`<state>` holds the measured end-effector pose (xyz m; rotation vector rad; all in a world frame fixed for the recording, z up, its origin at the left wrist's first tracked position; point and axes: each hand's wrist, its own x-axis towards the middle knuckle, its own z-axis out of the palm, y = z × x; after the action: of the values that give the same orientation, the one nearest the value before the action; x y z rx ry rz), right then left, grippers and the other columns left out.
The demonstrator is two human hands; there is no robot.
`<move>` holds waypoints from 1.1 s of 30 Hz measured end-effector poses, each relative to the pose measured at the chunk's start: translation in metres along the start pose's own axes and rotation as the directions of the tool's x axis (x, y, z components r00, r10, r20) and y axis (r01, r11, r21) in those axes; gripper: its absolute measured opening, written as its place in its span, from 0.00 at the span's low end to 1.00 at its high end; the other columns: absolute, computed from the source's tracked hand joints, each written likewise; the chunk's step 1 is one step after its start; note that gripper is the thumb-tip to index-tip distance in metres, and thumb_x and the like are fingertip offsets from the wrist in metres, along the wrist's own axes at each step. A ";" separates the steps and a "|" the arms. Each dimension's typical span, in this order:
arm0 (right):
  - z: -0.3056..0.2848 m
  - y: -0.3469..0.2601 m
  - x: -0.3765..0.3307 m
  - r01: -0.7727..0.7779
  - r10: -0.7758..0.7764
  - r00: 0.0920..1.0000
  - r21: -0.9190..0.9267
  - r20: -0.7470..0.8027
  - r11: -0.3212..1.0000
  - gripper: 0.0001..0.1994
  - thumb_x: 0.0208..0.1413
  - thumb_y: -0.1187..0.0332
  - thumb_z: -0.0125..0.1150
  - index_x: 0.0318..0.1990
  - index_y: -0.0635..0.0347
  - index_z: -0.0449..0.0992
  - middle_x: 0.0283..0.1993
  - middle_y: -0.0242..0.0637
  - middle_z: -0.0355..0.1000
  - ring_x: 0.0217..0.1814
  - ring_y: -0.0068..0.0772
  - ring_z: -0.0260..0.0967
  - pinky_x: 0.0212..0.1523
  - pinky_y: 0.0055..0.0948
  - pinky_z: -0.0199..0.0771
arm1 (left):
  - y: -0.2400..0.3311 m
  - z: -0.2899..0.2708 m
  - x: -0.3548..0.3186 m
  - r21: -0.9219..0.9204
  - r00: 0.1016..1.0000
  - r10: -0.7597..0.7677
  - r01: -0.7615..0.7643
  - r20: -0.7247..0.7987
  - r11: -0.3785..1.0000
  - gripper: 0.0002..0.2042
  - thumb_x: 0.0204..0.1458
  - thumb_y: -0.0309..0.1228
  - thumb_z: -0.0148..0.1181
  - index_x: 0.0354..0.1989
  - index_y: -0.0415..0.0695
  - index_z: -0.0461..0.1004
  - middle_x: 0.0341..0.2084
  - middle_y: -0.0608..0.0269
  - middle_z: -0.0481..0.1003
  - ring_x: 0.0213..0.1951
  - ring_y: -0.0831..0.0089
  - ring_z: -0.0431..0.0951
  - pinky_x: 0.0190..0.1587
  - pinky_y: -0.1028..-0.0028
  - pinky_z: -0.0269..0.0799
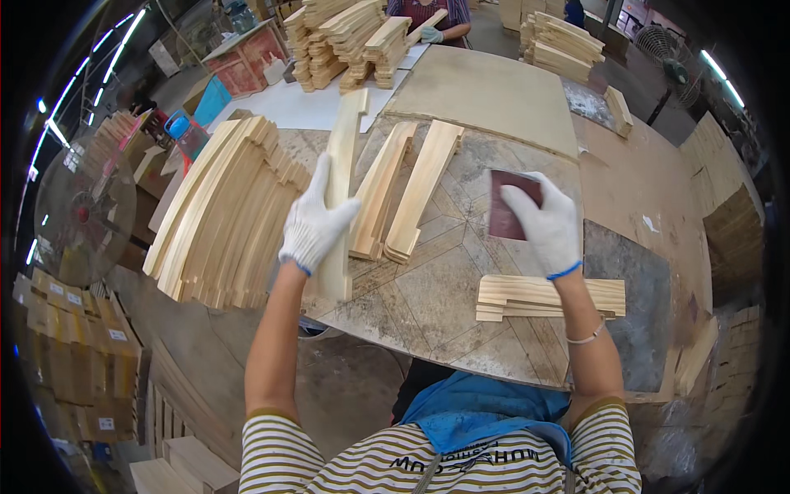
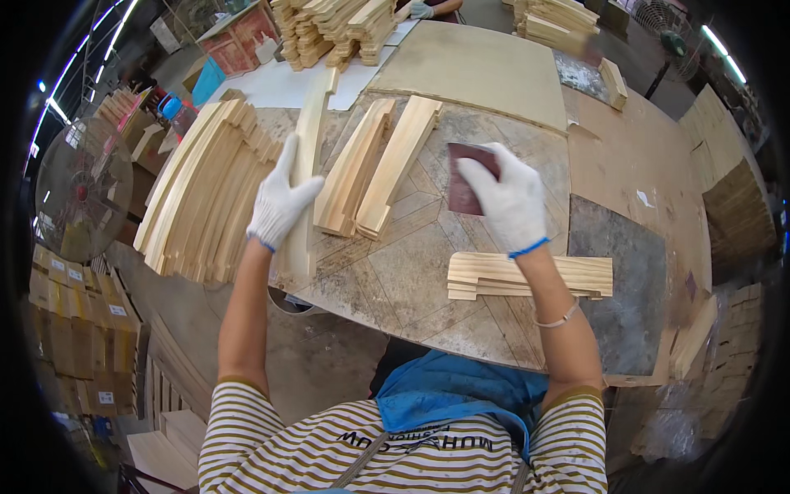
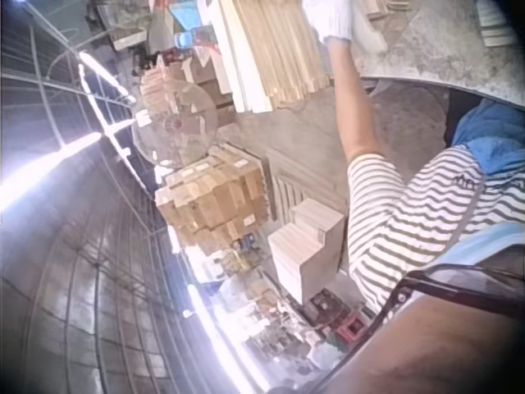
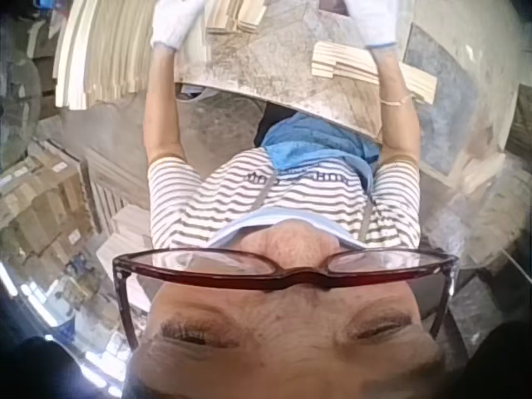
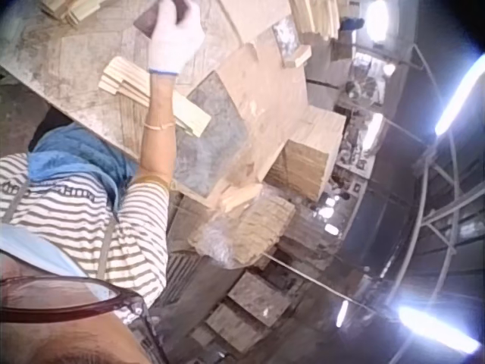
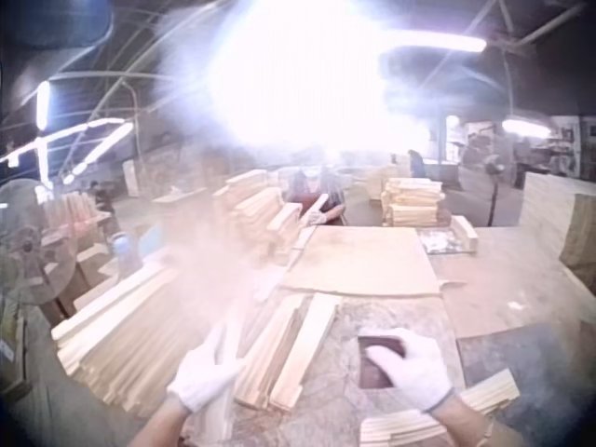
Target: Sanding the edges and surfaces of wooden slats using sandpaper.
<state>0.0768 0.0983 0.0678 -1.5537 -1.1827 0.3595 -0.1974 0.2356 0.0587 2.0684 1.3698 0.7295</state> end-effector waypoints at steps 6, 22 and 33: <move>-0.042 0.022 -0.025 -0.151 0.149 0.988 -0.041 -0.036 0.988 0.13 0.53 0.68 0.64 0.41 0.69 0.76 0.32 0.38 0.78 0.35 0.18 0.70 0.39 0.23 0.71 | 0.008 0.052 0.079 0.379 0.999 -0.005 -0.011 0.042 0.925 0.40 0.43 0.49 0.58 0.67 0.53 0.55 0.42 0.40 0.77 0.46 0.45 0.77 0.51 0.55 0.71; -0.142 0.075 -0.083 -0.239 0.322 0.827 0.229 -0.461 0.944 0.14 0.55 0.68 0.63 0.45 0.68 0.77 0.40 0.33 0.76 0.40 0.21 0.70 0.42 0.23 0.71 | -0.052 0.113 0.091 0.353 0.979 0.198 -0.169 -0.047 0.920 0.39 0.42 0.45 0.61 0.67 0.50 0.59 0.51 0.45 0.72 0.54 0.51 0.73 0.55 0.58 0.68; -0.235 0.128 -0.139 -0.433 0.648 0.562 0.485 -0.515 0.760 0.20 0.53 0.58 0.66 0.49 0.61 0.74 0.40 0.31 0.75 0.37 0.21 0.72 0.37 0.23 0.72 | 0.109 0.184 -0.024 -0.094 0.636 0.696 -0.712 0.334 0.695 0.39 0.47 0.40 0.66 0.67 0.41 0.56 0.62 0.46 0.63 0.62 0.52 0.64 0.63 0.62 0.59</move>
<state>0.2502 -0.1364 -0.0074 -1.5446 -0.0359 0.3303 -0.0084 0.1500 0.0025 2.6302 0.3313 0.5716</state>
